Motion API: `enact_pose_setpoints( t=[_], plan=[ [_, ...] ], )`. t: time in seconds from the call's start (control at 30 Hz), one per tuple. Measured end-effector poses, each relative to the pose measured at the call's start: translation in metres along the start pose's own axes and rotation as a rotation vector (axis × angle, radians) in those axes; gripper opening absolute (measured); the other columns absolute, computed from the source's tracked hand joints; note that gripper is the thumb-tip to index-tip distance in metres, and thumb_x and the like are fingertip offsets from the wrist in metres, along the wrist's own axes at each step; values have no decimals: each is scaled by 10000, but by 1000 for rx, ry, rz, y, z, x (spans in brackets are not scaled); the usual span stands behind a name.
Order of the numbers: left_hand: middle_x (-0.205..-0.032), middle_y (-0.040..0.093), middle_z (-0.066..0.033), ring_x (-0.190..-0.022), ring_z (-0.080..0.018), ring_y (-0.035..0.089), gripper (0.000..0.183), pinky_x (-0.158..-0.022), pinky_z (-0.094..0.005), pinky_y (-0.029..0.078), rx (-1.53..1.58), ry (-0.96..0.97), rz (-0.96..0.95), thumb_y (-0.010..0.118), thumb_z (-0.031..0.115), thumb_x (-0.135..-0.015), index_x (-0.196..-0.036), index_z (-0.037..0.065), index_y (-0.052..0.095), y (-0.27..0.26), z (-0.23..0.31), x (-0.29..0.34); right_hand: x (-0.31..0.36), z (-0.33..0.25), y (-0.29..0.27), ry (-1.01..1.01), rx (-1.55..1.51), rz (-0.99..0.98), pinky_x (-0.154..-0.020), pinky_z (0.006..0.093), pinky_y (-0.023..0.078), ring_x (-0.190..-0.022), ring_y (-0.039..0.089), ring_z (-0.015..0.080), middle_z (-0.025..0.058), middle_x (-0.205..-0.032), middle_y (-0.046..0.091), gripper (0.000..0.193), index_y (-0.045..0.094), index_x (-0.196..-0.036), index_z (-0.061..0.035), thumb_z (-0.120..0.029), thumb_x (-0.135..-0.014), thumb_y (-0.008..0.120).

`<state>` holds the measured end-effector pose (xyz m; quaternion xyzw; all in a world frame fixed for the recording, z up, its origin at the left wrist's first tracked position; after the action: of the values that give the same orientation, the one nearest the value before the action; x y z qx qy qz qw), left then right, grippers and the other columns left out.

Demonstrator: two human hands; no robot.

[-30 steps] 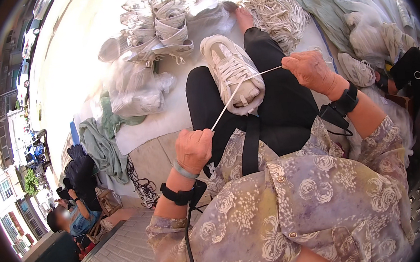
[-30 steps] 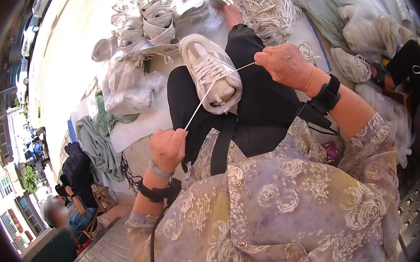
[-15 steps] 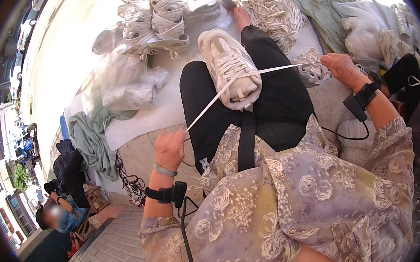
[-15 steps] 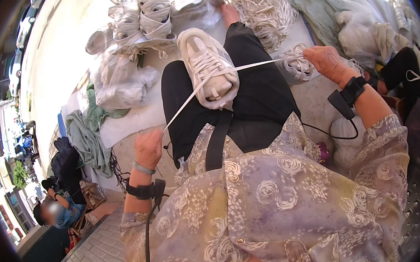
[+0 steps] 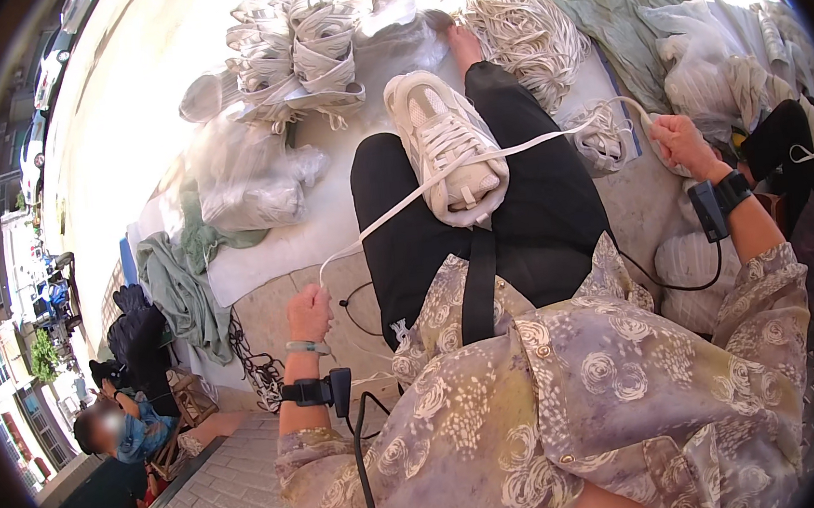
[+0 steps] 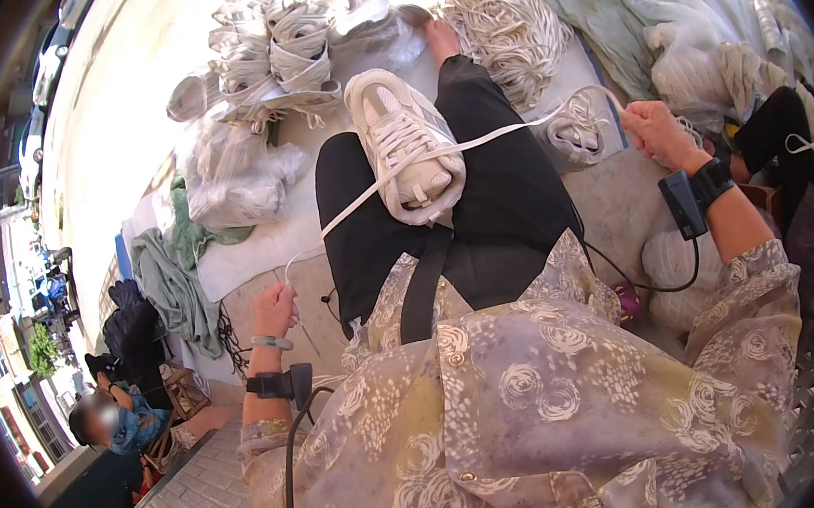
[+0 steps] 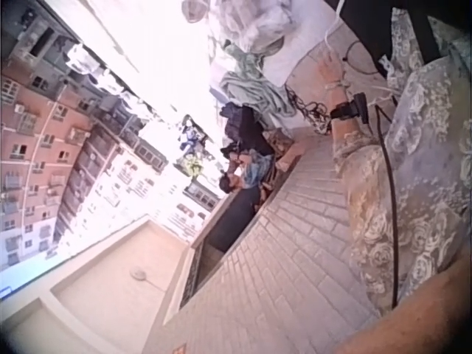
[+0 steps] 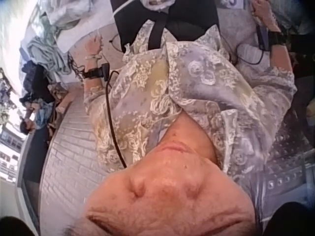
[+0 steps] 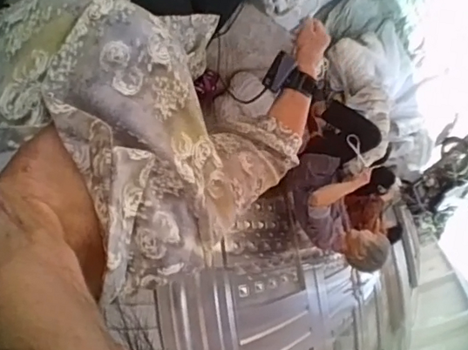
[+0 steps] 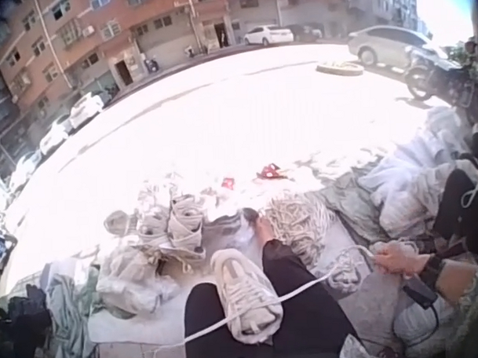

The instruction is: Lacing a white sneaker by hand.

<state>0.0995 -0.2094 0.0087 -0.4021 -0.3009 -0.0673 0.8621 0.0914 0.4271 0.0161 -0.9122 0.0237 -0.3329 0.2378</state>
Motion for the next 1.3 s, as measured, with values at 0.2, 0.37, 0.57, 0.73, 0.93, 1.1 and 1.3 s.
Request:
enact_pose_setpoints(
  t=[0.2, 0.37, 0.57, 0.73, 0.93, 1.1, 1.3],
  plan=[
    [-521, 503, 18, -357, -33, 384, 208, -345, -167, 325, 404, 19, -625, 536, 253, -895, -813, 63, 565, 60, 147, 10, 31, -90, 134, -28, -385, -617, -419, 179, 378, -434, 462, 47, -7, -606, 554, 214, 565, -799, -63, -241, -912, 523],
    [-533, 512, 7, -356, -43, 394, 180, -325, -181, 319, 307, 93, -546, 533, 226, -892, -841, 56, 566, 97, 187, -25, -9, -113, 177, -333, -319, -349, -506, 206, 375, -581, 450, 30, -34, -669, 537, 154, 619, -795, -36, -170, -862, 590],
    [-555, 529, -5, -354, -53, 407, 189, -314, -189, 324, 490, 142, -348, 511, 223, -902, -852, 51, 571, 100, 213, -54, -20, -126, 177, -312, -543, -303, -599, 174, 367, -658, 447, 19, -73, -721, 524, 136, 664, -913, -69, -171, -864, 589],
    [-540, 485, 12, -374, -42, 365, 204, -336, -184, 300, 666, 205, -242, 482, 233, -922, -840, 64, 563, 92, 207, -44, -13, -113, 176, -275, -690, -229, -558, 193, 380, -624, 455, 30, -58, -720, 547, 88, 651, -862, -61, -133, -847, 602],
    [-585, 509, 4, -378, -57, 348, 116, -356, -203, 319, 729, 63, -392, 528, 161, -884, -804, 78, 532, 90, 193, -28, -10, -112, 182, -279, -812, -173, -530, 189, 376, -574, 435, 42, -36, -677, 509, 57, 596, -796, -39, -76, -839, 599],
    [-664, 566, 18, -593, -35, 488, 149, -560, -175, 403, 690, 284, -213, 600, 160, -850, -868, 20, 645, 92, 196, -19, -12, -109, 187, -297, -867, -141, -539, 196, 383, -585, 439, 44, -31, -681, 516, 45, 590, -815, -37, -72, -844, 591],
    [-657, 509, 75, -601, -7, 407, 128, -555, -154, 313, 584, 369, -23, 619, 128, -845, -890, 20, 670, 94, 198, -18, -13, -107, 189, -286, -894, -122, -560, 198, 395, -602, 453, 43, -24, -694, 531, 38, 590, -827, -37, -69, -846, 589]
  ],
)
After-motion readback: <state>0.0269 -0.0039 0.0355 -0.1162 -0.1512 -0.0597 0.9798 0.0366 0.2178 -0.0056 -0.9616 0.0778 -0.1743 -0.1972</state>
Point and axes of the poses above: each hand's wrist, its own x-axis away from the middle knuckle, its own y-axis out of the palm, z = x × y, the point moved 1 cm from there along -x, towards the middle knuckle
